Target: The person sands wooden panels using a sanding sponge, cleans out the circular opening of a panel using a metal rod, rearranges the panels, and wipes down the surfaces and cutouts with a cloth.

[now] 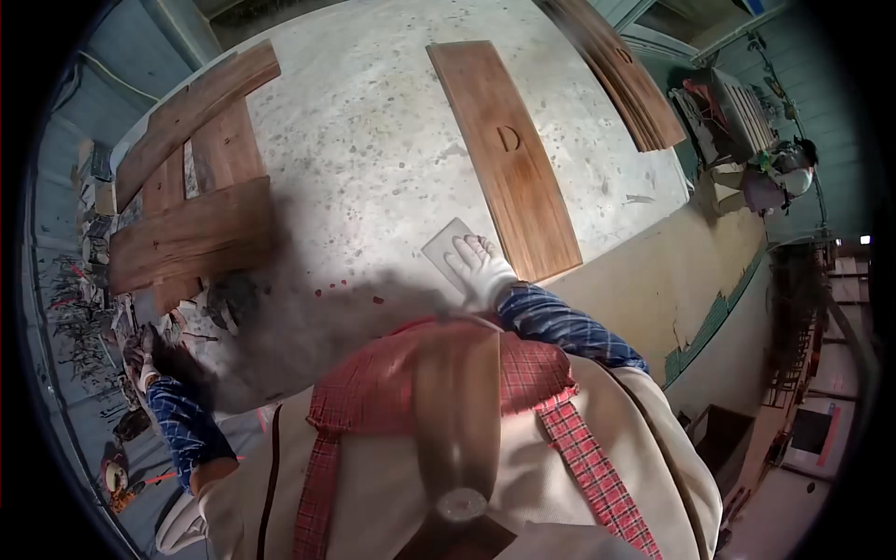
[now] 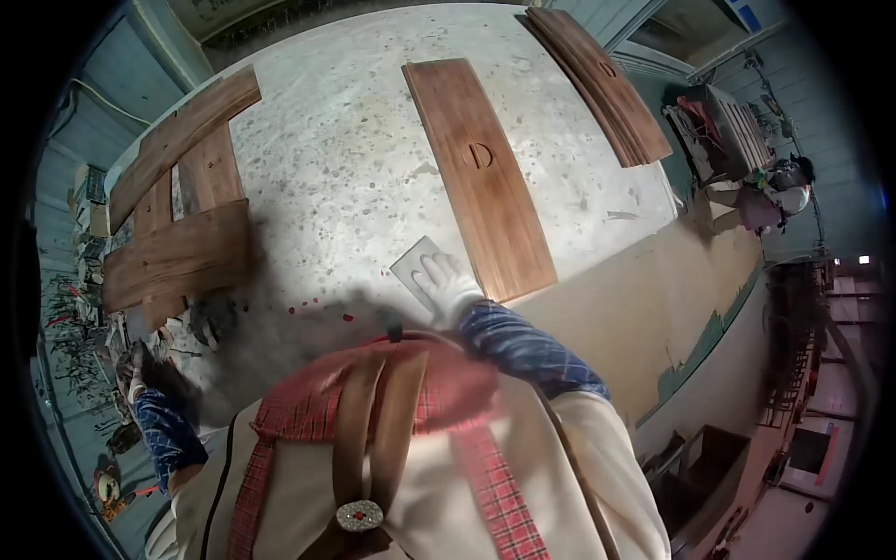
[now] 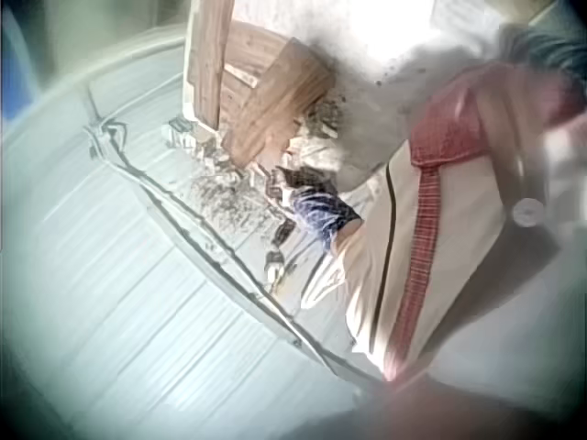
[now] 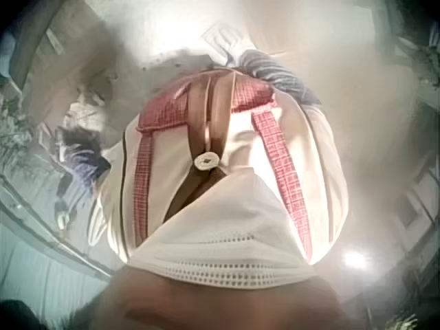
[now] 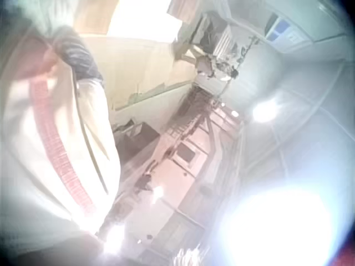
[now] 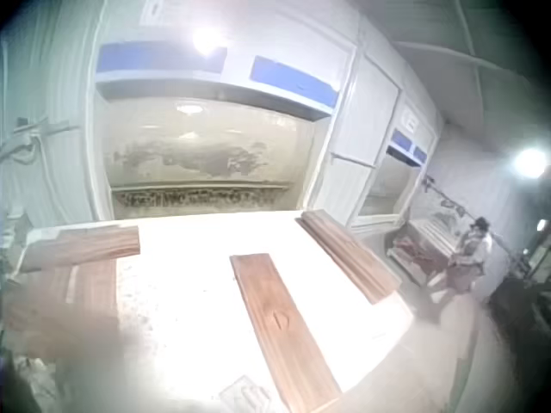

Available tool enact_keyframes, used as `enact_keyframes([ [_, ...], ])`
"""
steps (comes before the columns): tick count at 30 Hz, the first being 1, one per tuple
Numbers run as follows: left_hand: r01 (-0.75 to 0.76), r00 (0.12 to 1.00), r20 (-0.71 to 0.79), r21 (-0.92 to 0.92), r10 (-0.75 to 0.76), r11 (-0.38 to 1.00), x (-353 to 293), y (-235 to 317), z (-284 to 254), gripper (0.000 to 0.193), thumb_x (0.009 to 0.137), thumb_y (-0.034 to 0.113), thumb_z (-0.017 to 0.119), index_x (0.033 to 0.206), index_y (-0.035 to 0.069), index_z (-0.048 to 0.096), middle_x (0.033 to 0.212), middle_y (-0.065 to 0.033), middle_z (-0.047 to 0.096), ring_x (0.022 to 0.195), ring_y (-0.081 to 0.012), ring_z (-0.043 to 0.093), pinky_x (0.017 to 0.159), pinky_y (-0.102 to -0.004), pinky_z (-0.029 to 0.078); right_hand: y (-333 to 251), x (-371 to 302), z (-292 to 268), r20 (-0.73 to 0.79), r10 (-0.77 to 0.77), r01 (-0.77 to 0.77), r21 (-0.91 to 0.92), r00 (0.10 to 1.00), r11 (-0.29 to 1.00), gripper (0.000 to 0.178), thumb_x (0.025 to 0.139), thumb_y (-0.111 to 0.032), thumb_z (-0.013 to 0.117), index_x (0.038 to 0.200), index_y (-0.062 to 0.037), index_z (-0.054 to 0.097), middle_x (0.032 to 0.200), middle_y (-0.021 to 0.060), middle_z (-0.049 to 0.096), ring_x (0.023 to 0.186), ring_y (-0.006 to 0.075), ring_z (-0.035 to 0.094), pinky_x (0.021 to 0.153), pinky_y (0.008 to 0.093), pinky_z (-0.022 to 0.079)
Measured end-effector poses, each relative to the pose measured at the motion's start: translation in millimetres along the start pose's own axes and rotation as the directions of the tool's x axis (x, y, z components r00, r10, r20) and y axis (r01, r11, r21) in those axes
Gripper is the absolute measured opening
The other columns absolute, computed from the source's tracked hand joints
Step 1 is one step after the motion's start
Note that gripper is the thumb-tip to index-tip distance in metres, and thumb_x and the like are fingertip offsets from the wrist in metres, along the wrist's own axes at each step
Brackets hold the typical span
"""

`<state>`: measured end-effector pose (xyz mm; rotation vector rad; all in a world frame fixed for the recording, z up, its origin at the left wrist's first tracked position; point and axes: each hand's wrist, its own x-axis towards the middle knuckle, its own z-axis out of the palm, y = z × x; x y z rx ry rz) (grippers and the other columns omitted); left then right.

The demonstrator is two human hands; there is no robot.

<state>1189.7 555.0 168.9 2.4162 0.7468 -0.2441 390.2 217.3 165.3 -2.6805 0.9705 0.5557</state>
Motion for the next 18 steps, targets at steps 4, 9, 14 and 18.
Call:
enact_keyframes([
  [4,-0.527,0.734,-0.297,0.319,0.611,0.788,-182.0,26.1,25.7,0.075,0.079,0.044,0.081,0.138,0.005,0.056,0.133,-0.0185,0.063,0.117,-0.0339,0.062,0.1,-0.0434,0.05,9.8,-4.9,-14.9,0.03,0.067,-0.066,-0.037,0.997,0.997,0.113,0.059,-0.057,0.078,0.153,-0.0123,0.034,0.155,0.0224,0.034,0.146,0.0449,0.025,0.123,0.0528,0.012],
  [9,-0.692,0.302,0.122,-0.654,0.945,0.305,-375.2,-23.3,77.7,0.049,0.091,0.007,0.065,0.136,-0.006,0.051,0.123,-0.0099,0.062,0.107,-0.0197,0.06,0.094,-0.0313,0.049,39.9,25.0,25.9,-0.29,-0.047,0.073,0.078,0.956,0.994,0.062,0.087,-0.027,0.063,0.146,-0.0169,0.046,0.136,0.0199,0.053,0.122,0.0421,0.052,0.106,0.0468,0.042],
  [14,-0.392,-0.211,0.625,-0.758,0.752,0.521,-555.0,-115.2,109.9,0.094,0.08,0.024,0.08,0.155,0.002,0.029,0.157,-0.0178,0.036,0.145,-0.0318,0.036,0.112,-0.04,0.038,31.5,11.7,-37.4,-0.61,0.03,0.52,0.7,0.792,0.49,0.046,0.096,-0.016,0.056,0.142,-0.007,0.053,0.129,0.0156,0.063,0.112,0.028,0.063,0.097,0.0371,0.05],
  [18,-0.129,-0.731,0.63,-0.504,0.262,0.854,-669.7,-115.4,112.9,0.089,0.075,0.021,0.081,0.148,0.004,0.032,0.139,-0.0076,0.047,0.127,-0.0176,0.046,0.106,-0.0355,0.041,51.4,-54.2,-19.6,-0.109,0.026,0.111,0.924,0.994,-0.365,0.045,0.098,-0.021,0.063,0.136,0.0015,0.056,0.125,0.0099,0.065,0.113,0.0174,0.06,0.099,0.032,0.048],
])
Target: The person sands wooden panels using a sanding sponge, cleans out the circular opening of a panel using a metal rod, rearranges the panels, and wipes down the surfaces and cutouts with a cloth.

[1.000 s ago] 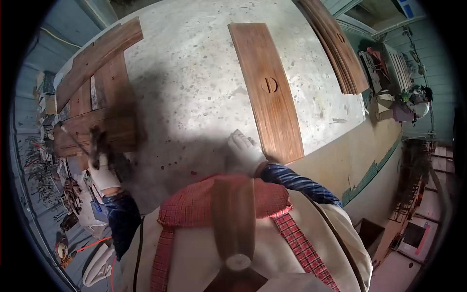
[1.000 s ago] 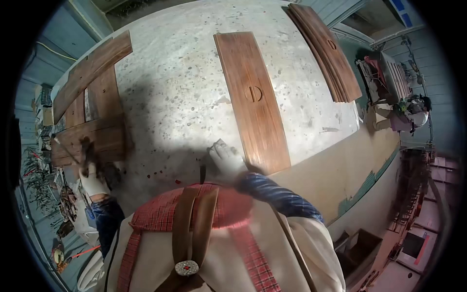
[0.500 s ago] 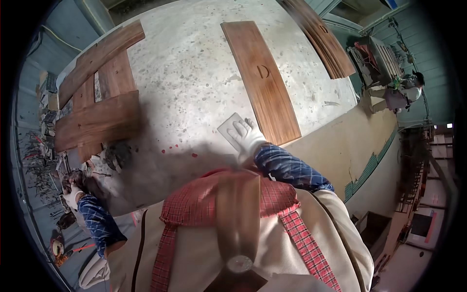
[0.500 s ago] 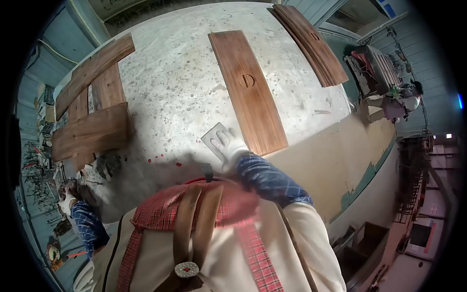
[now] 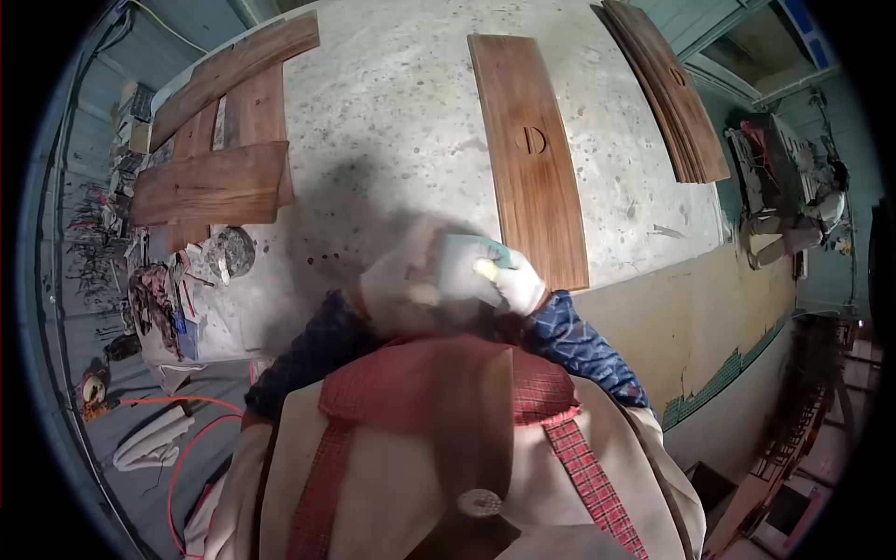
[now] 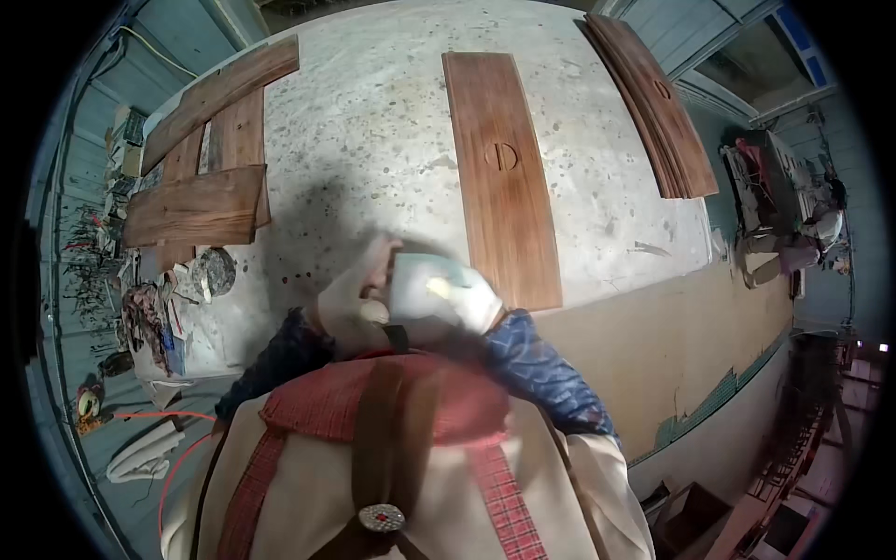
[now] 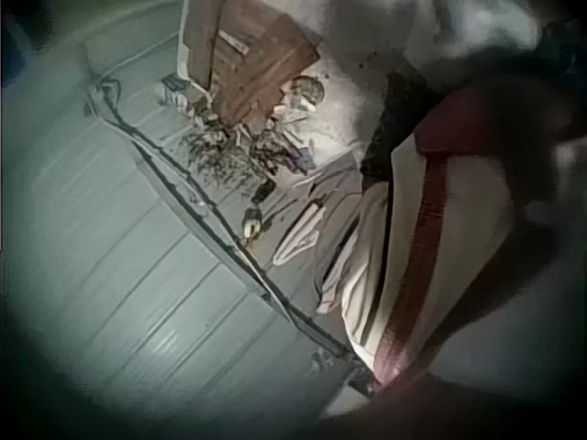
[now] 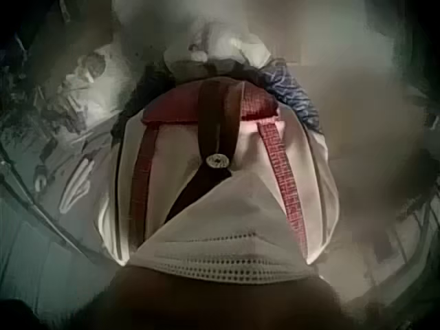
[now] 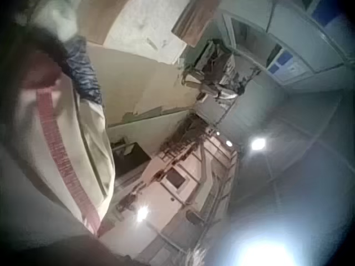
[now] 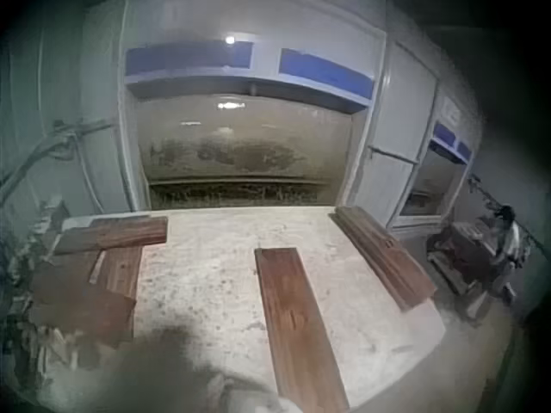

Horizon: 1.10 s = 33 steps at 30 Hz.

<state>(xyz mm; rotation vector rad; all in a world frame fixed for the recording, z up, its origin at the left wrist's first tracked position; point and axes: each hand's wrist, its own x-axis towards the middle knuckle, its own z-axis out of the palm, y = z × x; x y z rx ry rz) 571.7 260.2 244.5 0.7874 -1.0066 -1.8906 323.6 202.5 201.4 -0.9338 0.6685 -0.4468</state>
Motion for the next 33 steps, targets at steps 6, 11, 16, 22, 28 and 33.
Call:
enact_keyframes([
  [6,-0.228,0.92,0.024,0.845,0.392,0.483,119.7,-50.0,67.3,0.054,0.085,0.003,0.061,0.138,0.004,0.054,0.142,-0.0133,0.055,0.118,-0.0287,0.06,0.102,-0.0388,0.048,-29.6,-38.7,-104.5,-0.143,-0.25,0.146,-0.506,0.958,0.85,0.036,0.093,-0.015,0.07,0.126,-0.0042,0.061,0.109,0.0085,0.067,0.098,0.0181,0.063,0.089,0.0304,0.051],
  [11,-0.083,0.971,0.106,0.99,0.214,-0.114,166.6,-110.9,50.0,0.048,0.084,0.011,0.057,0.132,0.009,0.059,0.148,-0.0116,0.048,0.131,-0.0286,0.048,0.1,-0.0405,0.045,5.0,-28.9,-198.4,-0.336,-0.578,-0.284,-0.941,0.743,0.182,0.066,0.095,-0.042,0.06,0.142,0.0013,0.045,0.143,0.0256,0.048,0.132,0.0458,0.044,0.111,0.0508,0.036],
  [16,-0.003,0.99,0.028,0.985,0.142,-0.174,229.5,-94.3,23.5,0.054,0.09,0.024,0.059,0.141,0.008,0.05,0.148,-0.0115,0.049,0.136,-0.028,0.045,0.113,-0.0424,0.035,25.9,-20.2,-206.8,-0.163,-0.648,-0.222,-0.975,0.744,-0.009,0.08,0.091,-0.051,0.06,0.146,0.0038,0.041,0.148,0.0253,0.045,0.137,0.0464,0.041,0.115,0.0581,0.028],
  [22,0.168,0.979,-0.136,0.959,0.152,-0.227,271.6,-92.6,37.3,0.05,0.094,0.024,0.057,0.14,0.009,0.05,0.145,-0.0103,0.051,0.136,-0.0292,0.044,0.117,-0.0432,0.03,34.9,-20.4,-217.1,-0.177,-0.614,-0.245,-0.969,0.769,-0.027,0.078,0.093,-0.053,0.057,0.146,0.0026,0.042,0.149,0.0258,0.044,0.139,0.0475,0.039,0.115,0.0581,0.027],
  [28,-0.173,0.966,0.202,0.968,0.162,-0.18,215.8,-122.9,23.8,0.043,0.091,0.021,0.057,0.133,0.01,0.056,0.135,-0.0062,0.057,0.132,-0.0236,0.047,0.115,-0.0446,0.033,28.2,-21.2,-211.6,-0.208,-0.533,-0.265,-0.964,0.82,-0.032,0.066,0.102,-0.038,0.044,0.149,0.0066,0.033,0.152,0.0265,0.039,0.142,0.0466,0.033,0.118,0.0564,0.023],
  [33,0.025,0.896,0.14,0.931,0.421,-0.365,307.0,-91.0,-6.8,0.033,0.089,0.02,0.062,0.118,0.005,0.066,0.133,-0.0053,0.062,0.13,-0.0228,0.05,0.114,-0.0411,0.033,23.2,-20.7,-205.4,-0.238,-0.466,-0.264,-0.964,0.852,0.008,0.066,0.1,-0.032,0.05,0.15,0.0064,0.03,0.155,0.0245,0.036,0.144,0.0456,0.031,0.119,0.0548,0.021],
])
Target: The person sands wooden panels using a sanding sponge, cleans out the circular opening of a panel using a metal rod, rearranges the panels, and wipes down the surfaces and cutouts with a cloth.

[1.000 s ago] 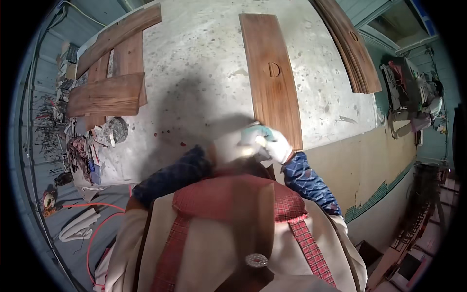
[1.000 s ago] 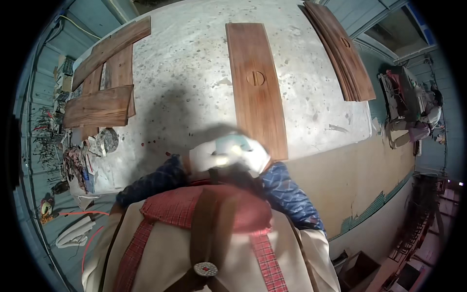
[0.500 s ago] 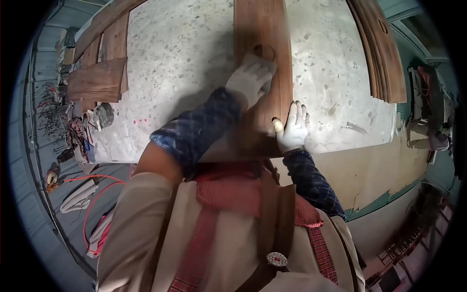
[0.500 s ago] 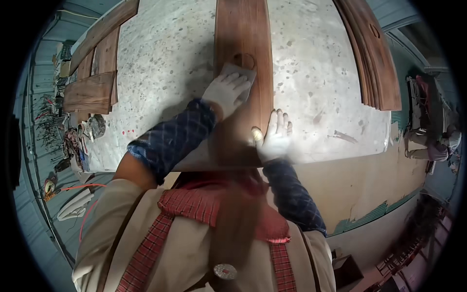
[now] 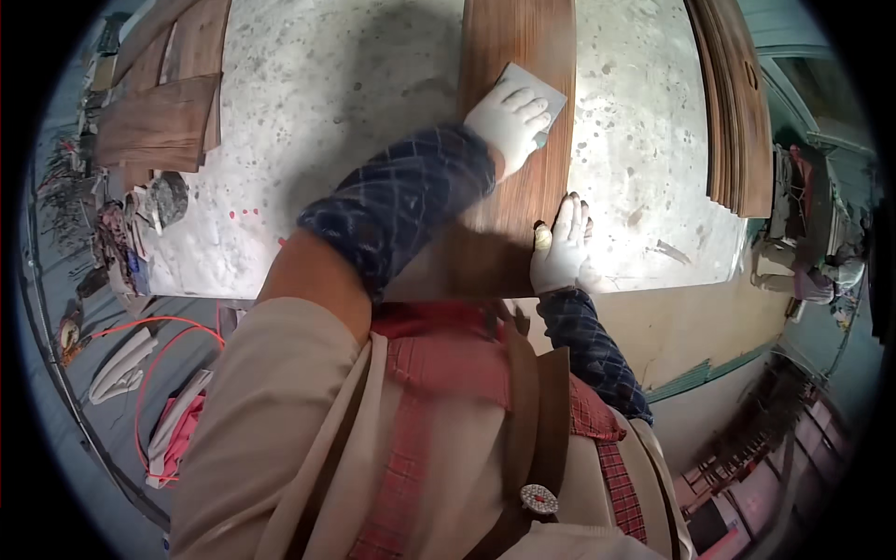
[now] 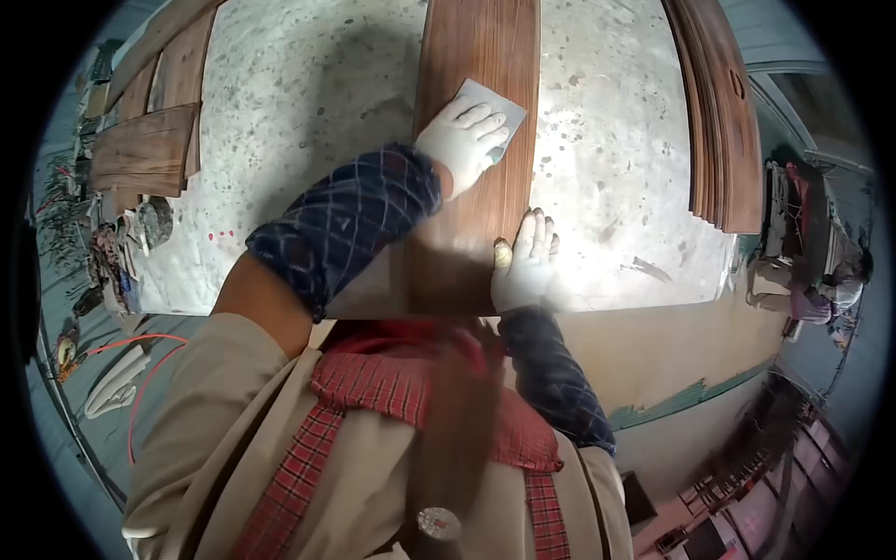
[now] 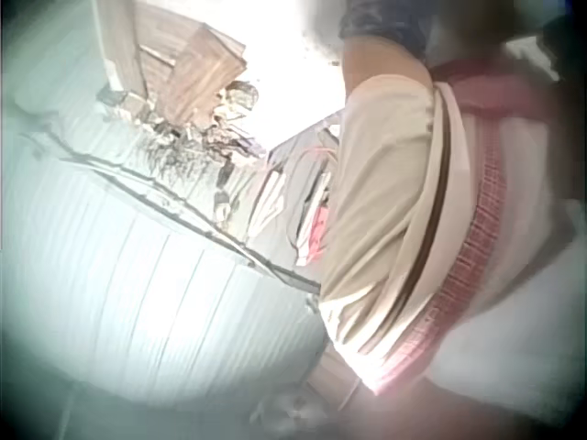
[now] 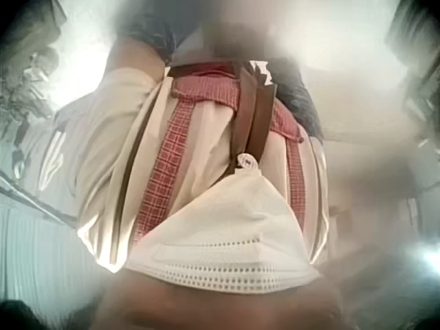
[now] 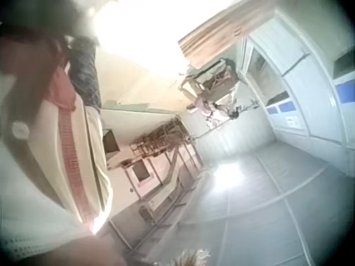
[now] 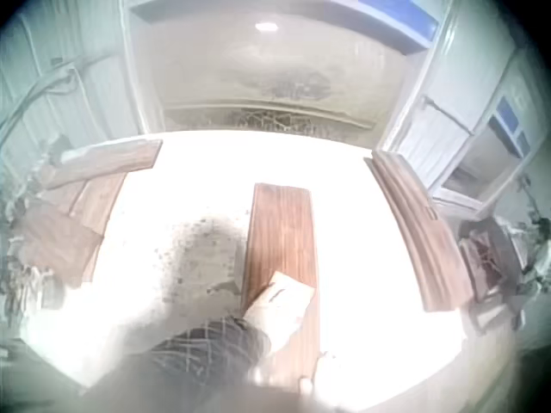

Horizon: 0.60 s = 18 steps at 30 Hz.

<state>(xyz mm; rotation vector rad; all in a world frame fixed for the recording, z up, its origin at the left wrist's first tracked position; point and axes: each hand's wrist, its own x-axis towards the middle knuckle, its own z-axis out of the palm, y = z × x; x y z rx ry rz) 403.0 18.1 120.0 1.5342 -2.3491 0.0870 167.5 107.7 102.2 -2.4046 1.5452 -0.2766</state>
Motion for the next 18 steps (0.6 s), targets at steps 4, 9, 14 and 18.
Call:
enact_keyframes([
  [4,-0.085,0.99,-0.136,-0.272,0.049,0.959,-78.1,51.3,10.3,0.028,0.091,0.019,0.057,0.114,0.006,0.067,0.125,-0.008,0.064,0.124,-0.0221,0.053,0.111,-0.0407,0.037,6.8,0.3,3.5,-0.02,0.043,-0.043,0.016,0.999,0.999,0.065,0.098,-0.027,0.053,0.15,0.0056,0.031,0.154,0.0238,0.037,0.143,0.0452,0.032,0.12,0.0542,0.021],
  [9,-0.215,0.958,0.073,-0.463,0.279,0.86,-111.3,44.8,-11.9,0.016,0.092,0.018,0.054,0.103,0.012,0.064,0.107,-0.0031,0.061,0.107,-0.0215,0.058,0.103,-0.0402,0.043,0.3,3.7,0.7,-0.004,0.029,-0.029,0.029,1.0,0.999,0.065,0.096,-0.021,0.055,0.15,0.0058,0.031,0.155,0.0235,0.036,0.144,0.0445,0.03,0.12,0.0547,0.02],
  [14,-0.358,0.905,0.041,-0.462,0.423,0.811,-73.9,-15.7,-24.3,0.034,0.089,0.019,0.059,0.122,0.013,0.064,0.132,-0.0016,0.059,0.13,-0.0195,0.052,0.111,-0.035,0.038,-7.2,48.2,-1.8,0.027,0.098,-0.099,0.03,0.995,0.995,0.065,0.098,-0.023,0.053,0.15,0.006,0.029,0.157,0.0245,0.033,0.146,0.0453,0.027,0.121,0.0551,0.018],
  [18,-0.236,0.961,0.058,-0.339,0.271,0.911,-7.4,-115.2,-16.9,0.042,0.087,0.019,0.064,0.127,0.008,0.063,0.139,-0.0077,0.058,0.133,-0.0261,0.05,0.114,-0.0399,0.036,-21.7,95.0,-11.4,0.056,0.231,-0.23,-0.022,0.971,0.973,0.065,0.1,-0.026,0.049,0.153,0.0031,0.025,0.159,0.0235,0.028,0.147,0.0445,0.025,0.122,0.0506,0.018],
])
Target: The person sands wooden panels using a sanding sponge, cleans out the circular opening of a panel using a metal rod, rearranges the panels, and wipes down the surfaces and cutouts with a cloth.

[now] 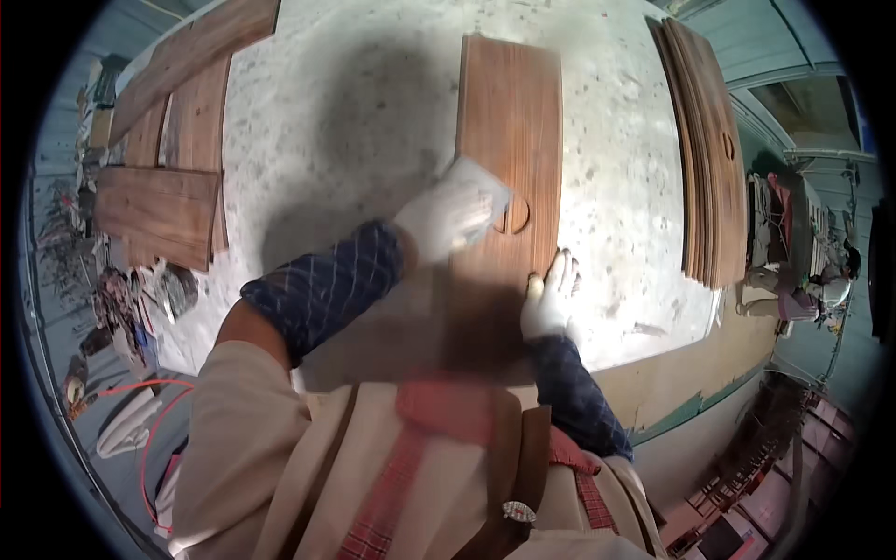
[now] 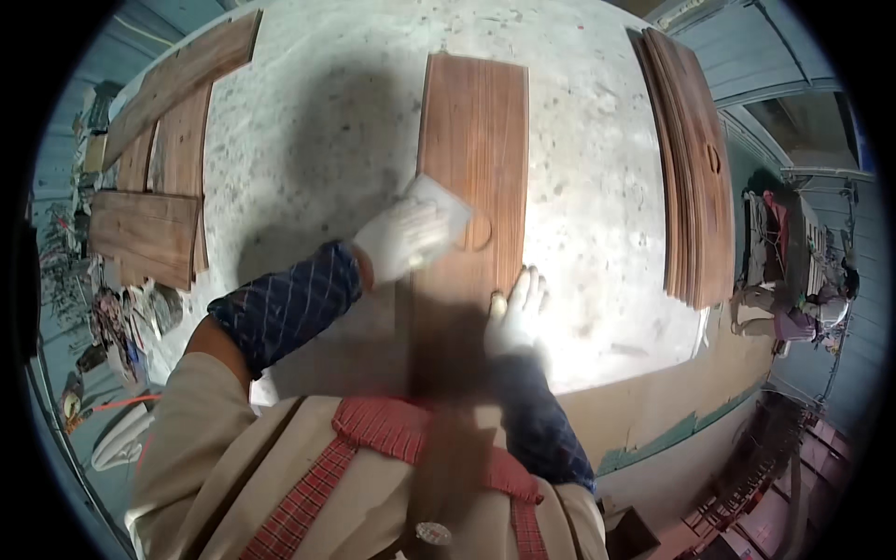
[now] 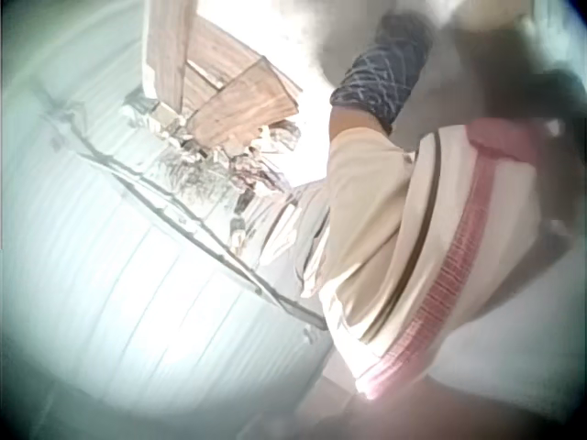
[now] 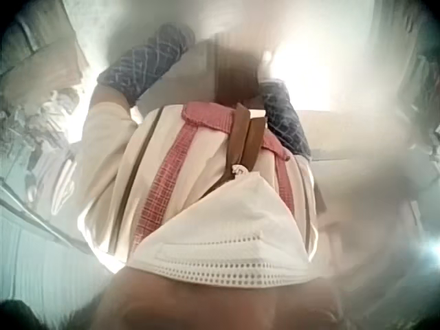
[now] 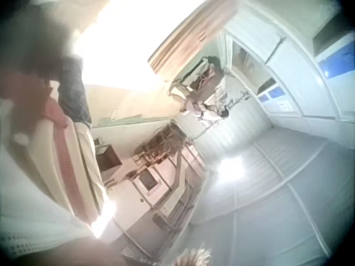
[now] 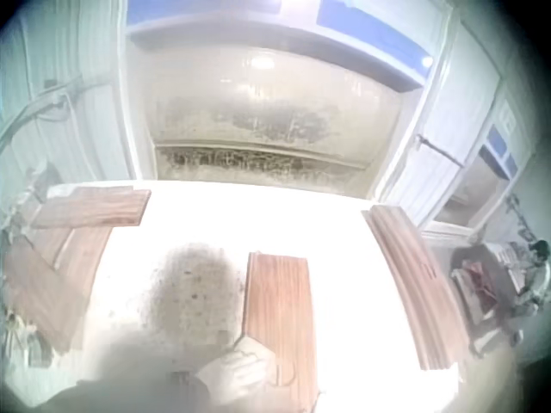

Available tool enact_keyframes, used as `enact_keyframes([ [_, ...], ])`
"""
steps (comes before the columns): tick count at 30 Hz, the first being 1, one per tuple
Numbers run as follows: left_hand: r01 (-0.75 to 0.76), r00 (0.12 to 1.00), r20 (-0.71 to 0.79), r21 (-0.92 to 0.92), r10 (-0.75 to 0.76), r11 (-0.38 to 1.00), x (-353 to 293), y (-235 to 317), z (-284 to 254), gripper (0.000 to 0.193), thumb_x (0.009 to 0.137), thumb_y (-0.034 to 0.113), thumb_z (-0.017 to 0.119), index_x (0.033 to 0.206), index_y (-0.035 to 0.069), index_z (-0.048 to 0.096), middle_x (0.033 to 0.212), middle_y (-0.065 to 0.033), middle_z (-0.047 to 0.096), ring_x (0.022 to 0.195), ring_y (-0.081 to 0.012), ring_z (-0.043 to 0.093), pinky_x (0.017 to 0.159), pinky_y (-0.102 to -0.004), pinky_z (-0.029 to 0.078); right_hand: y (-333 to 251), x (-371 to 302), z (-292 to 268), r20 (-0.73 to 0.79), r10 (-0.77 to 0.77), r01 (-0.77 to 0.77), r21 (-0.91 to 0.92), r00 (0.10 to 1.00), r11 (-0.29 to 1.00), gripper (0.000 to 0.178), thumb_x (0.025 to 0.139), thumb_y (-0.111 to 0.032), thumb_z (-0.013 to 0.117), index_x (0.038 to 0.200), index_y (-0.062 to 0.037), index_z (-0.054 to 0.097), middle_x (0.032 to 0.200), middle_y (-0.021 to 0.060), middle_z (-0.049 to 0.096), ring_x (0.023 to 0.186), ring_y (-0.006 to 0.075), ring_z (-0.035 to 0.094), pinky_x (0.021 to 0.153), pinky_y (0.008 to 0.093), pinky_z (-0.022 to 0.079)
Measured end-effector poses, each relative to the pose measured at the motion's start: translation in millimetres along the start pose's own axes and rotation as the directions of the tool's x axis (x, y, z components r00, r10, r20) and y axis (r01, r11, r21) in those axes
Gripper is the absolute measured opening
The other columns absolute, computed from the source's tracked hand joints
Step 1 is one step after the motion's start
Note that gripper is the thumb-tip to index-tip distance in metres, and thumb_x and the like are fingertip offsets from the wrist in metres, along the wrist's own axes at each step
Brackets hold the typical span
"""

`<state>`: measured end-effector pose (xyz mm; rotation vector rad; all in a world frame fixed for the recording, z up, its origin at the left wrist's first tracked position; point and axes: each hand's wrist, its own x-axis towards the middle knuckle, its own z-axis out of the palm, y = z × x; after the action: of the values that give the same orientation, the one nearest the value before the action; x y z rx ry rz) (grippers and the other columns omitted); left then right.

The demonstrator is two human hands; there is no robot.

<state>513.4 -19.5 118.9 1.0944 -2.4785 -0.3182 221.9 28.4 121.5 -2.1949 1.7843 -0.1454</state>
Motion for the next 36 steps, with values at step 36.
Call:
enact_keyframes([
  [36,0.388,0.913,-0.141,0.591,-0.382,0.708,119.3,-209.9,-34.5,0.039,0.102,0.033,0.048,0.138,0.021,0.055,0.146,0.0028,0.054,0.138,-0.0201,0.044,0.118,-0.0499,0.025,-3.0,15.3,-0.6,0.06,0.061,-0.061,0.002,0.996,0.998,0.074,0.082,-0.016,0.056,0.148,0.007,0.033,0.155,0.0279,0.034,0.146,0.0459,0.027,0.123,0.054,0.017],
])
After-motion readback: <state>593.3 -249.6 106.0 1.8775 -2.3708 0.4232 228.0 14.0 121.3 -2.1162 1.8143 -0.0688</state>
